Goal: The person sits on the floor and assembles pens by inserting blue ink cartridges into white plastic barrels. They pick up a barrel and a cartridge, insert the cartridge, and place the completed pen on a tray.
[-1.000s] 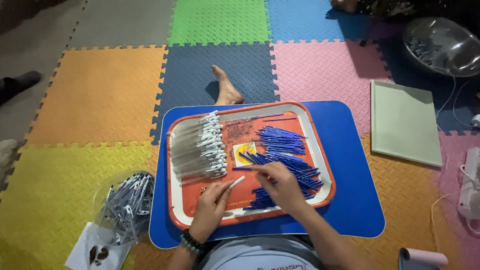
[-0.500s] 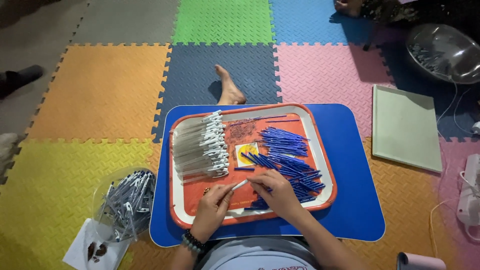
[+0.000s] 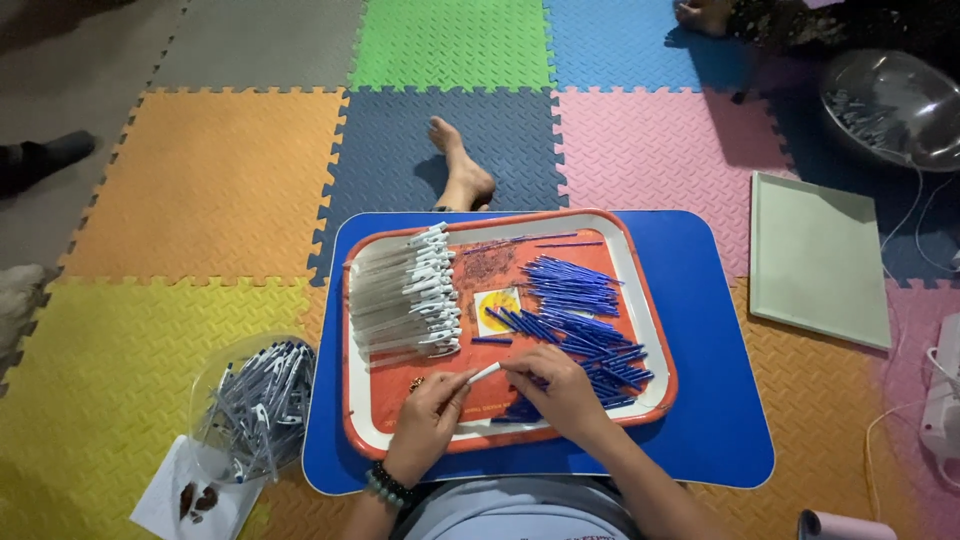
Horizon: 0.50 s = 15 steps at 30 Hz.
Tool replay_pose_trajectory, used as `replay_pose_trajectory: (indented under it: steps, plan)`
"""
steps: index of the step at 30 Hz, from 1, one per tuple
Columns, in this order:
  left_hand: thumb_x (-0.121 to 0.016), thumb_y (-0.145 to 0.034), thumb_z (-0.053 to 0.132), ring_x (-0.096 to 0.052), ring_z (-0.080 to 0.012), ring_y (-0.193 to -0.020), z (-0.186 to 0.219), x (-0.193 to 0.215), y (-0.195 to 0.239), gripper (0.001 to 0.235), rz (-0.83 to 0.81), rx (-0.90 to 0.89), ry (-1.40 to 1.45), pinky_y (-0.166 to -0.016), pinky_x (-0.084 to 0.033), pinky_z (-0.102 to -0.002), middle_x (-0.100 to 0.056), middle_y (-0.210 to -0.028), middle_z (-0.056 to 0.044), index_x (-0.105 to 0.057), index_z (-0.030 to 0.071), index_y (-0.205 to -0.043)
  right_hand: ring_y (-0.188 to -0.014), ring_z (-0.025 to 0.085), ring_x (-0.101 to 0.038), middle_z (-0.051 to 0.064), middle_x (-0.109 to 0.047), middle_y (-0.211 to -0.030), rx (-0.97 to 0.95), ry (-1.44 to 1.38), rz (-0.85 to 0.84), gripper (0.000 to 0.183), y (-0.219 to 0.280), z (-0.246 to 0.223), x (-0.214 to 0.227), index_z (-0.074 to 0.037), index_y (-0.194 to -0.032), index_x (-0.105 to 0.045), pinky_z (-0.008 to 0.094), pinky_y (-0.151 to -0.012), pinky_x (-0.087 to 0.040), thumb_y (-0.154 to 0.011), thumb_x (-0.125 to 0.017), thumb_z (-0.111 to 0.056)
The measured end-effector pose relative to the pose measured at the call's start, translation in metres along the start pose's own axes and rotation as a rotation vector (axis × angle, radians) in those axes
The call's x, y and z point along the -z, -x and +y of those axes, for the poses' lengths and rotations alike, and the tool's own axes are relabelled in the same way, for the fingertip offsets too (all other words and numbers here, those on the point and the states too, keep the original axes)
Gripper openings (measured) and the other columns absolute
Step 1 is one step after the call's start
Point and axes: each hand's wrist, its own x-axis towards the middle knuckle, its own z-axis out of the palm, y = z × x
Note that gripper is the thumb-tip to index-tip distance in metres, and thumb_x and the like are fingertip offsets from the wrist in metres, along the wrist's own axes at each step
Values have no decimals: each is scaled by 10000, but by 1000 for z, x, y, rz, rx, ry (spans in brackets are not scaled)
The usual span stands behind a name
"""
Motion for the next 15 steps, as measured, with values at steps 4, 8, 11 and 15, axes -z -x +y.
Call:
replay_pose_trajectory:
  steps: [4, 8, 11, 15]
  plan:
    - [-660, -1101, 175, -718, -190, -944, -2, 0, 0, 387, -22, -24, -21, -768, -603, -338, -767, -1113, -51, -758, 142, -1474, -1016, 210, -740, 55, -836, -1086, 8, 58, -11, 190, 0, 9, 0, -132, -1203, -863, 332, -816, -629, -1041, -770, -166]
    - [-683, -1090, 157, -739, -208, -952, 0, 1, 0, 390, -7, -82, -52, -758, -617, -350, -778, -1118, -61, -762, 166, -1472, -1000, 231, -723, 58, -808, -1062, 104, 59, 23, 169, -1, 10, 2, -115, -1177, -859, 368, -801, -614, -1025, -800, -159]
    - [-665, -1105, 166, -751, -222, -969, 2, 1, -1, 352, 0, -125, -46, -784, -610, -359, -786, -1126, -69, -771, 143, -1440, -1007, 239, -728, 64, -802, -1054, 92, 14, 15, 148, -1, 3, 7, -109, -1160, -852, 372, -823, -608, -1032, -792, -154]
    - [-651, -1127, 202, -736, -218, -915, -2, 2, -1, 316, 15, -173, -39, -788, -565, -366, -786, -1059, -58, -789, 103, -1394, -990, 246, -723, 63, -796, -1036, 113, -43, 35, 132, -1, -3, 7, -106, -1157, -844, 374, -813, -596, -1041, -783, -125]
